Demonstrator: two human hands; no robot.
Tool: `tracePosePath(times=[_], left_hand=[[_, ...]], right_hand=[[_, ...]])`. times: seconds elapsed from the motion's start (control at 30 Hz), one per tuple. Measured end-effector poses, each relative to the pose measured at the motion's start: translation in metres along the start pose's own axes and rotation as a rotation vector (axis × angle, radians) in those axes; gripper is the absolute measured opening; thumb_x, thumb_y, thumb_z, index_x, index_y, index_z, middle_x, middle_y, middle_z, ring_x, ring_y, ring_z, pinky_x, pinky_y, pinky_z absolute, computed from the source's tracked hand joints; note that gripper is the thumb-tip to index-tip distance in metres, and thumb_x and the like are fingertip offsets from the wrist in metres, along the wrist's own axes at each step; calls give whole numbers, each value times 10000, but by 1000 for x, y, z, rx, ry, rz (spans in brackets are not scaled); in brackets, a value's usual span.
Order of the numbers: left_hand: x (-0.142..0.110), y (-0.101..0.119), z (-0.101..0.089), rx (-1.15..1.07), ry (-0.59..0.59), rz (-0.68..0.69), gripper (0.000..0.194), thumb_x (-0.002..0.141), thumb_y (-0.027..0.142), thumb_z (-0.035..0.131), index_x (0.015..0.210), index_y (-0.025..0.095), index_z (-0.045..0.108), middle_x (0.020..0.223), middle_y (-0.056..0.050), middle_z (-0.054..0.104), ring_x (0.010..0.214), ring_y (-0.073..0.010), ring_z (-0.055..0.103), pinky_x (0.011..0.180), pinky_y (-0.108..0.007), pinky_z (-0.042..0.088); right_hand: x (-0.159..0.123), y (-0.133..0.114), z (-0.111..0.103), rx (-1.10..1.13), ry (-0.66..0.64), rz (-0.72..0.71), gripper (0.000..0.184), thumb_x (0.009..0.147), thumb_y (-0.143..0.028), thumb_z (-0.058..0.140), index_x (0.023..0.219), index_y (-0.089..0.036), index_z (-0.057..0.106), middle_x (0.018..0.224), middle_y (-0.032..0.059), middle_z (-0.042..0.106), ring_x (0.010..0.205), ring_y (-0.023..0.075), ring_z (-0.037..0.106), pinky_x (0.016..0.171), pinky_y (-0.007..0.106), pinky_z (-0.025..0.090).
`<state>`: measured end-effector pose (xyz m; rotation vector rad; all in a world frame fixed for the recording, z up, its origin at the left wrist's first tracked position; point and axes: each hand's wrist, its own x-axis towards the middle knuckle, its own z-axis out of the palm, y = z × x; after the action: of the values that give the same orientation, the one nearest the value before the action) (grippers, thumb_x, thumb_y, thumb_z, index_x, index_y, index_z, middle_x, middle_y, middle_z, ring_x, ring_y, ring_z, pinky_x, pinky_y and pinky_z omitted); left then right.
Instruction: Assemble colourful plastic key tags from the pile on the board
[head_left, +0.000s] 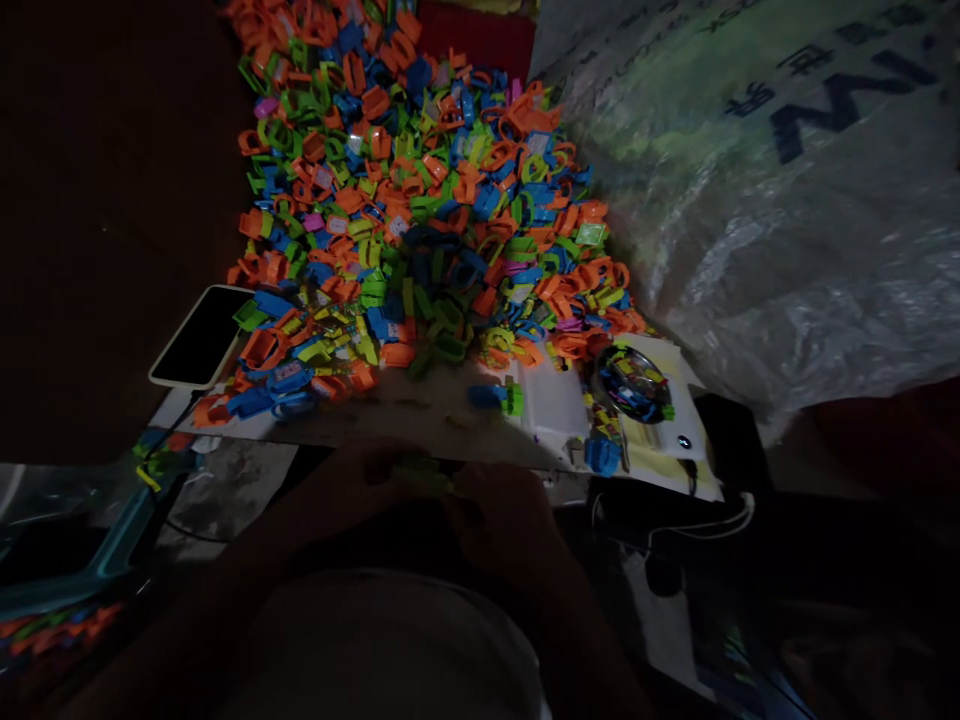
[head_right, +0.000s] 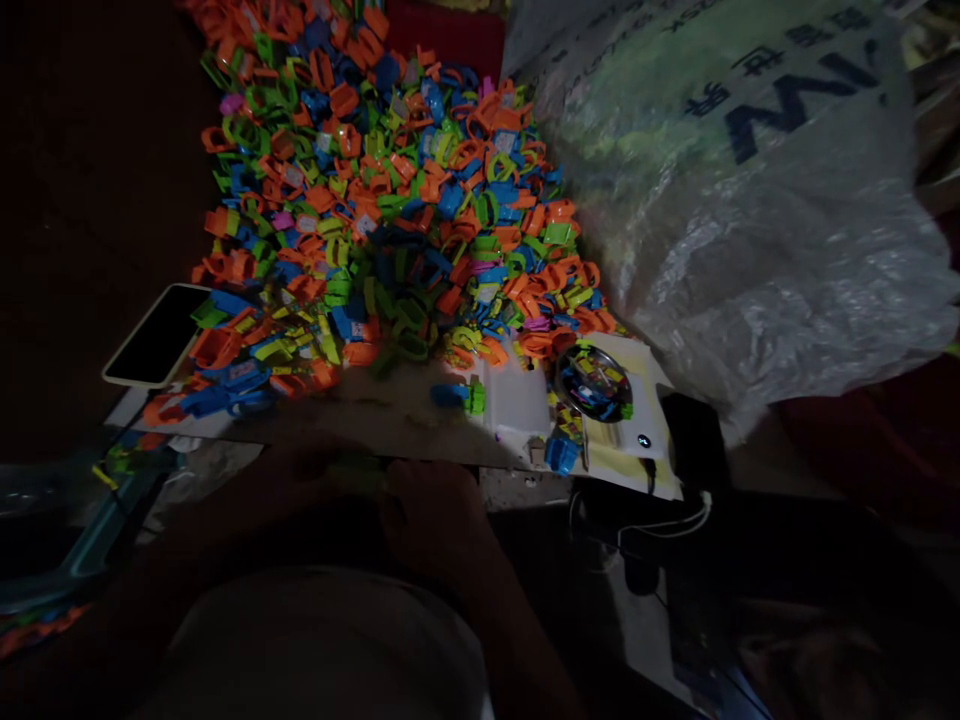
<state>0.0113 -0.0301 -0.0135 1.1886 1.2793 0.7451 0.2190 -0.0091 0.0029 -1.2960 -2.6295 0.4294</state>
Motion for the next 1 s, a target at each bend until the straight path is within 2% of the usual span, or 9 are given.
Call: tracePosePath(times=[0.07,0.13,0.23,0.37,0.53,0.73,0.87,0.93,1.0], left_hand=[[2,2,-7,74,-14,-14,367,723,355,706,1063,217,711,1039,-62,735,935,-258,692,837,-368,560],[4,4,-18,187,66,4,384,739,342,684,1104,222,693,1081,-53,724,967,-266,683,861,-381,549],[8,9,-44,395,353,103,401,785,404,647,1145,228,663,1166,-36,691,1067,-268,643,940,-391,507],[12,15,-92,625,750,205,431,788,440,648,1157,218,639,1112,-45,698,1022,-257,648,904,-375,511],[26,16,-134,998,1009,168,483,846,396,601,1268,164,566,1203,-127,642,1152,-336,571,991,-504,412],[45,-1,-135,1097,900,29,598,862,436,594,1363,133,474,1289,-188,581,1219,-420,502,965,-590,399],[37,-3,-115,1064,998,218,664,872,424,572,1435,128,381,1447,-195,417,1298,-423,411,1039,-569,352],[35,-3,-95,998,855,369,493,908,367,511,1363,179,480,1364,-147,512,1265,-363,460,1063,-506,358],[39,-8,-70,927,588,450,330,921,311,467,1207,223,605,1204,-108,623,1168,-316,542,1025,-460,408]], right_hand=[[5,1,10,64,1,14,87,822,-260,623,771,-202,584,680,19,650,646,191,604,554,286,293],[14,6,22,163,41,26,176,799,-310,670,918,-197,607,854,44,687,792,214,632,643,291,384],[33,22,41,315,114,113,381,810,-359,668,1141,-191,582,1028,74,681,954,232,623,788,333,454],[60,55,50,376,148,313,225,904,-274,505,1048,-183,652,965,73,699,872,205,642,784,342,483],[94,78,34,57,119,286,310,900,-206,470,1157,-179,642,1194,124,637,1109,253,563,904,368,427],[120,75,36,-306,-31,316,340,869,-143,440,1143,-164,641,1217,174,605,1070,294,542,888,425,360],[120,71,45,-314,-18,276,274,881,-193,460,1068,-180,660,1139,161,634,1064,294,527,900,437,321],[119,68,48,-294,-6,252,243,881,-224,489,1047,-185,662,1144,159,633,1095,291,512,906,432,306],[117,65,50,-230,42,264,204,877,-258,518,1004,-193,664,1123,145,647,1106,282,511,898,421,305]])
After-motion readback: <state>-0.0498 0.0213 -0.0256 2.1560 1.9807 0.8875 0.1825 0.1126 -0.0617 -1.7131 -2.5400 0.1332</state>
